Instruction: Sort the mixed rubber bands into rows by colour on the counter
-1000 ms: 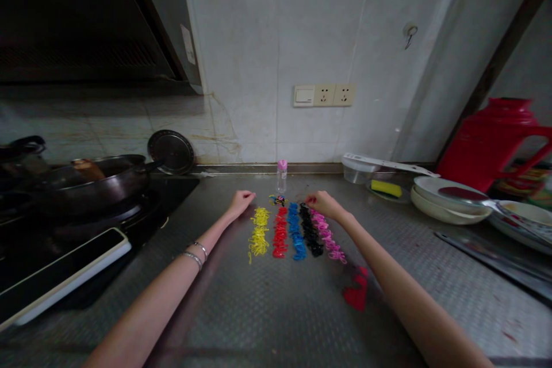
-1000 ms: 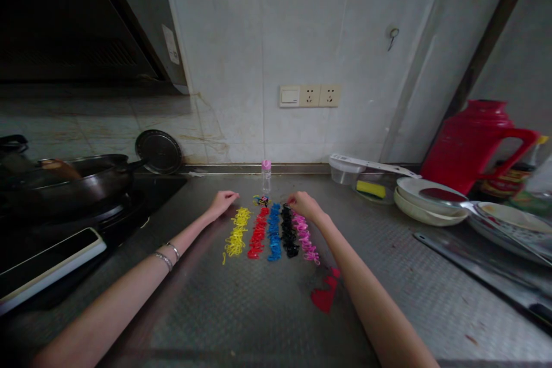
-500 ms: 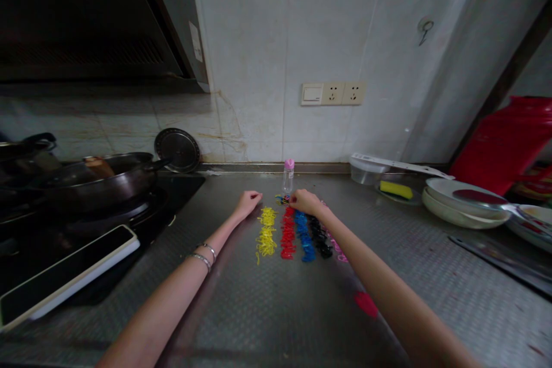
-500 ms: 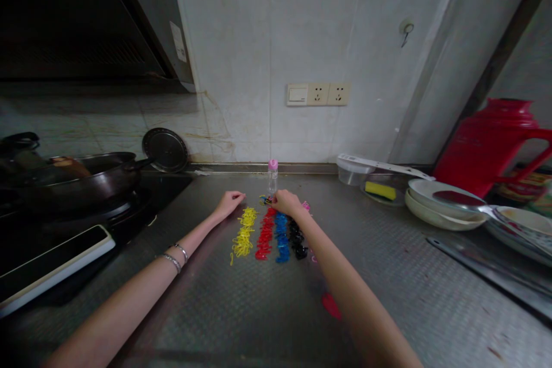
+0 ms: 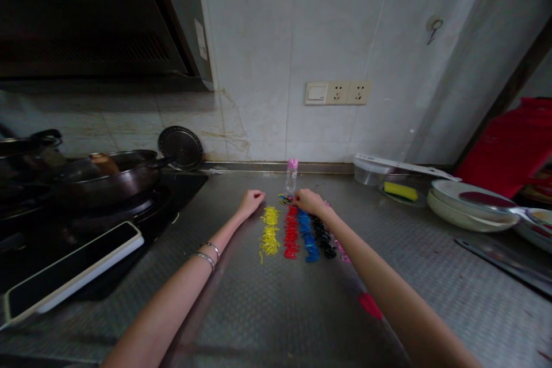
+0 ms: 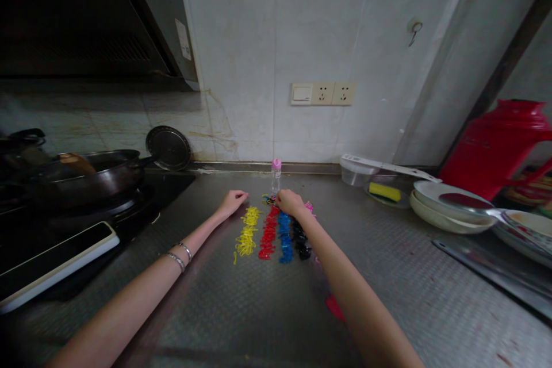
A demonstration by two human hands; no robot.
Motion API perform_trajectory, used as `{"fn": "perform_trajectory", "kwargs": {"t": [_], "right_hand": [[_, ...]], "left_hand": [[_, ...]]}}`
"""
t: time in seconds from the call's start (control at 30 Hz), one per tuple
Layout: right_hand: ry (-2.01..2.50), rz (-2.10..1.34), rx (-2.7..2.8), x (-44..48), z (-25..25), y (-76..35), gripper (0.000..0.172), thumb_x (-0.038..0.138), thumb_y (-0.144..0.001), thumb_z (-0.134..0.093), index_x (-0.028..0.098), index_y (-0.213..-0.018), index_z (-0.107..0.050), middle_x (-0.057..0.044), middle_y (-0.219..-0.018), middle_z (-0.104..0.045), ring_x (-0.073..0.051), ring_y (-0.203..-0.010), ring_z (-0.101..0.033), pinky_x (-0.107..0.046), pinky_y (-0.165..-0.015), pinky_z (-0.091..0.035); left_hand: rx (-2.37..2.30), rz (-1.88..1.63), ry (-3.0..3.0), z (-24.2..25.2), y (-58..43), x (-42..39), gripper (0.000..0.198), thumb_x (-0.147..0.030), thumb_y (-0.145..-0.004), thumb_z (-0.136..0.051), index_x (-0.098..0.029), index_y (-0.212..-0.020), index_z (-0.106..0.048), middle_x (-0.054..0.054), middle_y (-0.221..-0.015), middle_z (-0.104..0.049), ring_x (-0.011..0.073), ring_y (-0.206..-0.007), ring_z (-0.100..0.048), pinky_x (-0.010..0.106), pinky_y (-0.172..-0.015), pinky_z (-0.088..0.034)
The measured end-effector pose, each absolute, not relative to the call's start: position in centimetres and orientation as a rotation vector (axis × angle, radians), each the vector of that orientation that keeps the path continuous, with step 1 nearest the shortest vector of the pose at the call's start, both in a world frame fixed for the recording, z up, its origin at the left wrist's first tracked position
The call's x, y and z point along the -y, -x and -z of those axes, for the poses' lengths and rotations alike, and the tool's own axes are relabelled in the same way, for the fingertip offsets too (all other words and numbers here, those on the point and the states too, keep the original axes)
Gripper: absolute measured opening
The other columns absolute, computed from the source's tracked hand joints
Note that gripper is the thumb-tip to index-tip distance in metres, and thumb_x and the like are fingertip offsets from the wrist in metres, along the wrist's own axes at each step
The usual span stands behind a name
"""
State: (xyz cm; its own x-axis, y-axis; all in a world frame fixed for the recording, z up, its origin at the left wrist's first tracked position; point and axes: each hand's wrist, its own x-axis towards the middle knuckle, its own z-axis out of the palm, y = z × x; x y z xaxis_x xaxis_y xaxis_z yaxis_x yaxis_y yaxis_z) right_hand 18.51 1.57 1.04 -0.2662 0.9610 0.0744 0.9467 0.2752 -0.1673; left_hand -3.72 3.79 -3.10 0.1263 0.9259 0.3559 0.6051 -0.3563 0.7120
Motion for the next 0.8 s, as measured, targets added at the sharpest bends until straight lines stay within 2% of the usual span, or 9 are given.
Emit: {"fn": "perform_trajectory", "kwargs": {"t": [0.47,0.8], "right_hand": [[1.745,-0.157,2.323,-2.7,-0.9,-23.0,0.018,0.026,-0.076,-0.048,0.018,-0.081,-0.064,-0.005,-0.083,-0.065,-0.015,-0.078,-0.059,-0.017,-0.059,-0.037],[1.715,-0.179,2.364,-2.4,0.1,-26.3,0.019,0.022,-0.072,-0.050,0.019,-0.080,-0.067,-0.005,-0.078,-0.067,-0.015,-0.075,-0.060,-0.018,-0.062,-0.039]], "left_hand": [[-1.465,-1.089,-2.034,3.2,3.7,-3.6,0.034,-0.033,-0.075,-0.042,-0.010,-0.078,-0.066,0.007,-0.075,-0.066,0.0146,-0.069,-0.056,0.024,-0.065,-0.041],[-1.511,-0.992,-2.015,3.2,3.2,-4.4,0.025,-0.023,-0.069,-0.049,-0.010,-0.081,-0.067,0.006,-0.079,-0.067,0.0143,-0.072,-0.058,0.024,-0.068,-0.044]]}}
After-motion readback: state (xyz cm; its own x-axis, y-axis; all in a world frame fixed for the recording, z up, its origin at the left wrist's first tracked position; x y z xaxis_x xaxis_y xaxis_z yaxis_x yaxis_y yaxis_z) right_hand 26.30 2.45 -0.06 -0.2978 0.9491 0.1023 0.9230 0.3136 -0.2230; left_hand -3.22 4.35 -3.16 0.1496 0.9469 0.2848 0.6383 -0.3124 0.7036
